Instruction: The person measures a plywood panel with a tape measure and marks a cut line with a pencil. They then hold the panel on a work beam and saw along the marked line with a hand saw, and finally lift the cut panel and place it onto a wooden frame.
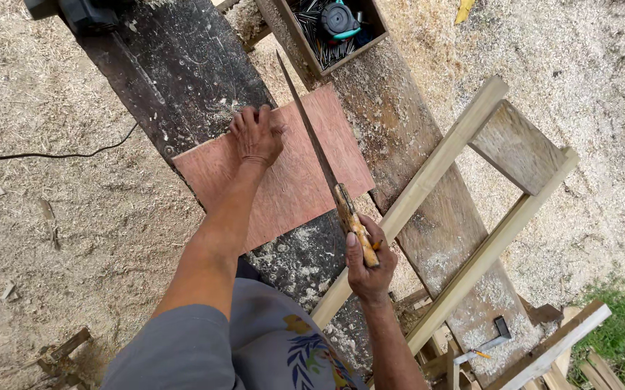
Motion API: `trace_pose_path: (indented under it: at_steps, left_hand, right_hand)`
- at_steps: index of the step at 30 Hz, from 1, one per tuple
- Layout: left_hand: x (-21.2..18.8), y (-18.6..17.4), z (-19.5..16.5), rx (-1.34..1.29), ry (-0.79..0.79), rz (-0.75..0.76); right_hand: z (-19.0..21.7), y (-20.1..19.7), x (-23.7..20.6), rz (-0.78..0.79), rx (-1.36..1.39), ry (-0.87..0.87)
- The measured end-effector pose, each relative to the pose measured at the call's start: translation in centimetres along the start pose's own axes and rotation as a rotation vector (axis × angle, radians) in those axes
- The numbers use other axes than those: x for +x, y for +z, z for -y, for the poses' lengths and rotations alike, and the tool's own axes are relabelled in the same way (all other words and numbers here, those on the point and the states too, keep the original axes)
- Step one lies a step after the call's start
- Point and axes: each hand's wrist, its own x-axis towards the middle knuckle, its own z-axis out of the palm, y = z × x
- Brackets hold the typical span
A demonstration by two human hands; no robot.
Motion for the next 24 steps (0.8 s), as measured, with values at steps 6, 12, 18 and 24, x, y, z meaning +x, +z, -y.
trace_pose_path:
  at_steps: [6,12,18,24]
  left_hand:
    - [-0.6,2.0,-1.6,0.004,-0.015,0.064]
    - [1.0,3.6,-1.5,0.089,0.077,-0.036]
    - [1.3,3.6,-1.9,0.027,-0.009,-0.078]
    - [1.7,3.9,-2.2,0.057,0.034,-0.116]
  right_hand:
    - [-0.9,-1.3,0.8,0.049,-0.135,-0.118]
    - [-2.1,-2.0,1.7,0.071,-0.109,-0.097]
    - [-4.2,-1.2,3.4,0.072,-0.052,-0.146]
    - [-5.5,-0.8,4.5,0.103,-0.035,-0.226]
